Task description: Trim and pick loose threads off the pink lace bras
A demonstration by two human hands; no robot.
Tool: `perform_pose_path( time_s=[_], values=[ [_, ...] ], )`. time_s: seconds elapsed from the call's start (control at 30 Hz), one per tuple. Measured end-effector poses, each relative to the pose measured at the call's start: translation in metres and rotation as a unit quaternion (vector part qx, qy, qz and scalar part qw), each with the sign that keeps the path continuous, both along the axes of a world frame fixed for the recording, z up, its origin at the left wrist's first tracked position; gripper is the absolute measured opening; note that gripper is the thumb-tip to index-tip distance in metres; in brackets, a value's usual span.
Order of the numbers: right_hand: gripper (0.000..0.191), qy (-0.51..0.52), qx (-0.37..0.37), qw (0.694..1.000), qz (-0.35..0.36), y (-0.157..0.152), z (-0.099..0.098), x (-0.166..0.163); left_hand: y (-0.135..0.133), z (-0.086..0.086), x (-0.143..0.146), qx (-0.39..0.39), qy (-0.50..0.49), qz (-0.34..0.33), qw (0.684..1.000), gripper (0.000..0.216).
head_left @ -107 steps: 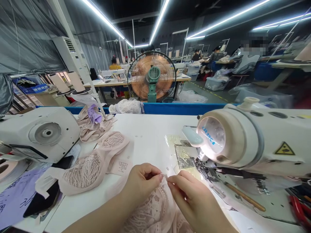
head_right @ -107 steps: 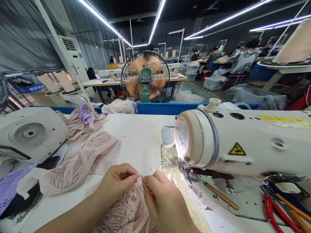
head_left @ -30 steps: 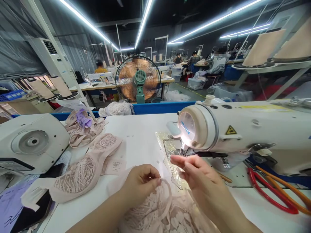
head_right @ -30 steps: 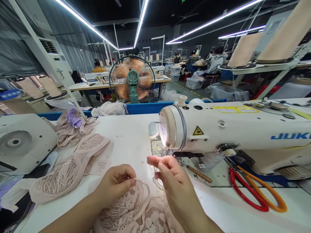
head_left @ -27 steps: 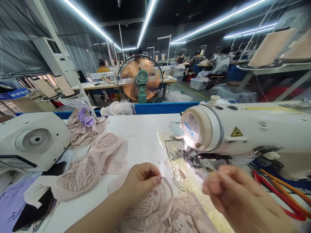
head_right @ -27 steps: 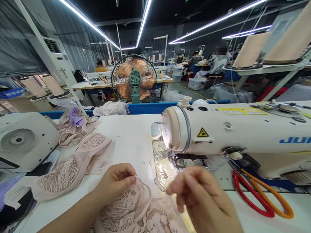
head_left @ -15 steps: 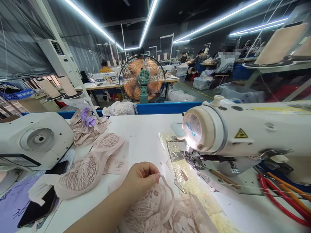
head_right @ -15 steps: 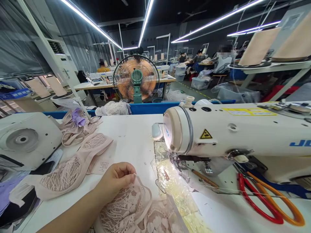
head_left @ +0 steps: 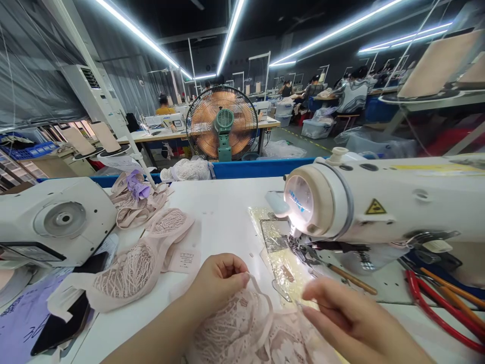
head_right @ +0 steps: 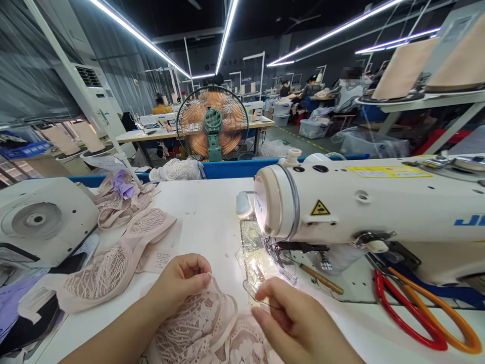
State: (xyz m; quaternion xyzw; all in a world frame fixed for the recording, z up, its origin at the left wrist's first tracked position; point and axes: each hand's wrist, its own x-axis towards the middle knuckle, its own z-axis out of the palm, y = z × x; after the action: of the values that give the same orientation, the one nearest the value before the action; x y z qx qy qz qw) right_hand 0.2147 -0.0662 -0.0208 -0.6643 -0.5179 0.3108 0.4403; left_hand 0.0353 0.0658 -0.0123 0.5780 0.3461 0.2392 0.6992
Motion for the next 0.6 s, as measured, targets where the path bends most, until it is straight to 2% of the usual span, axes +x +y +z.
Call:
perform_pose_path(
  time_s=[0.07, 0.2, 0.3, 0.47, 0.53, 0.6],
  values=[
    [0.012, -0.019, -0.057, 0.993, 0.105, 0.027, 0.008, -0.014, 0.000, 0.001, 0.000, 0.006, 0.002, -0.001, 1.000, 0.013],
    [0.012, -0.037, -0.067, 0.988, 0.134, 0.068, 0.018, -0.027, 0.002, 0.000, 0.000, 0.014, -0.006, -0.011, 1.000, 0.014],
    [0.015, 0.003, -0.076, 0.984, 0.160, 0.075, 0.015, -0.029, 0.003, -0.004, -0.001, 0.019, -0.013, -0.021, 1.000, 0.015],
    [0.014, 0.150, -0.090, 0.968, 0.181, 0.073, 0.008, -0.027, 0.005, -0.009, -0.001, 0.032, -0.008, -0.047, 0.998, 0.015],
    [0.015, 0.211, -0.096, 0.957, 0.176, 0.074, 0.007, -0.026, 0.005, -0.011, -0.002, 0.099, 0.013, -0.021, 0.995, 0.012],
    [0.018, 0.245, -0.088, 0.952, 0.161, 0.076, 0.005, -0.025, 0.005, -0.013, -0.004, 0.256, 0.028, 0.058, 0.964, 0.009]
  ],
)
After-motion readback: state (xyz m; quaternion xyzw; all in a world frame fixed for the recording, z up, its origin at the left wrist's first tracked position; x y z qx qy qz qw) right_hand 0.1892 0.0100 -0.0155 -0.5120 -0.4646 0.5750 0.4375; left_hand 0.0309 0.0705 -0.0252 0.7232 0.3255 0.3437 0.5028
